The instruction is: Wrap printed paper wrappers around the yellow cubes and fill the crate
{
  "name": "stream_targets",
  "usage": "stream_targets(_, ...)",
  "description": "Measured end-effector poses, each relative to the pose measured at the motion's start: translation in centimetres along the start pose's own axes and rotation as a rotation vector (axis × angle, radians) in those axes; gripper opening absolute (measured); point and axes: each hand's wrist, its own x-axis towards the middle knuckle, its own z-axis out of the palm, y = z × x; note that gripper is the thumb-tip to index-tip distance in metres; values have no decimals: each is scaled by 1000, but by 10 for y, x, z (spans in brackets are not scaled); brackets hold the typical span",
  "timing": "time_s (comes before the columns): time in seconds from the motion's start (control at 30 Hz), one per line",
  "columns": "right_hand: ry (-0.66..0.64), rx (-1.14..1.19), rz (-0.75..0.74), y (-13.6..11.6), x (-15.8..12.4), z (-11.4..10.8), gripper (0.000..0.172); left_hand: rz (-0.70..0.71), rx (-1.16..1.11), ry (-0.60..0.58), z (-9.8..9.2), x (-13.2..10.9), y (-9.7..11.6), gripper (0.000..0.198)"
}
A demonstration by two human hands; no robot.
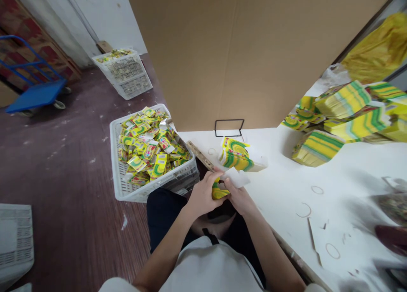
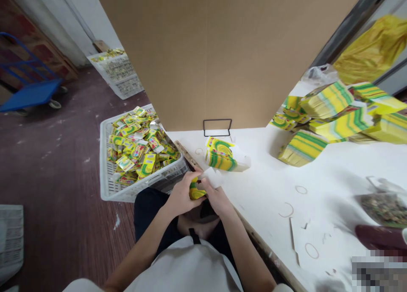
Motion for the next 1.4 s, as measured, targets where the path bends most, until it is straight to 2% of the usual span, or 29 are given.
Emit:
stream_targets(0.1, -20, 22, 7, -5, -2, 1, 56, -36, -12, -19, 0, 0, -1, 64)
stream_targets(0.23, -87, -270, -151, -17, -6, 2, 59, -187, -109, 0, 6, -1, -6, 66)
stream_targets(0.33, -106, -395, -263, -15, -6, 1, 49, -190, -160, 132, 10, 0, -9, 77)
stream_targets(0.43, 17, -398, -288, -8, -4, -2, 47, -145, 11, 245, 7, 1, -9, 68)
stream_targets(0.53, 22, -439, -276, -8, 0, -7, 43, -126, 98, 190, -1, 0, -10, 52)
stream_targets(0.77, -291, -531, -220, -29, 8, -27, 20, -88, 55, 62, -17, -4, -15, 62)
stream_targets(0.83, -324, -525, -225, -31, 7, -28, 16, -70, 60, 48, -19, -2, -13, 64)
stream_targets(0.93, -180, -507, -227, -23, 3, -16, 26, -84, 54, 90, -17, 2, -10, 64)
stream_targets(1.03, -41, -420, -232, -8, 1, -3, 58, -162, -68, 157, -15, 2, -11, 67)
stream_targets(1.07, -8, -390, -223, -4, 3, -3, 64, -199, -157, 217, -16, 2, -13, 69)
stream_targets(1.13, 96, -399, -203, -1, 12, -13, 56, -279, -405, 473, -20, 2, -22, 73)
stream_targets(1.2, 278, -547, -179, -2, 27, -33, 36, -369, -672, 799, -27, 2, -34, 66)
stream_targets(1.23, 378, -655, -159, -4, 36, -44, 30, -414, -773, 922, -31, 3, -41, 59)
stream_targets(1.3, 527, -812, -107, -7, 53, -65, 27, -503, -890, 1011, -33, 4, -51, 51)
stream_targets(1.4, 579, -884, -54, -9, 70, -82, 21, -610, -1006, 961, -24, 4, -57, 43)
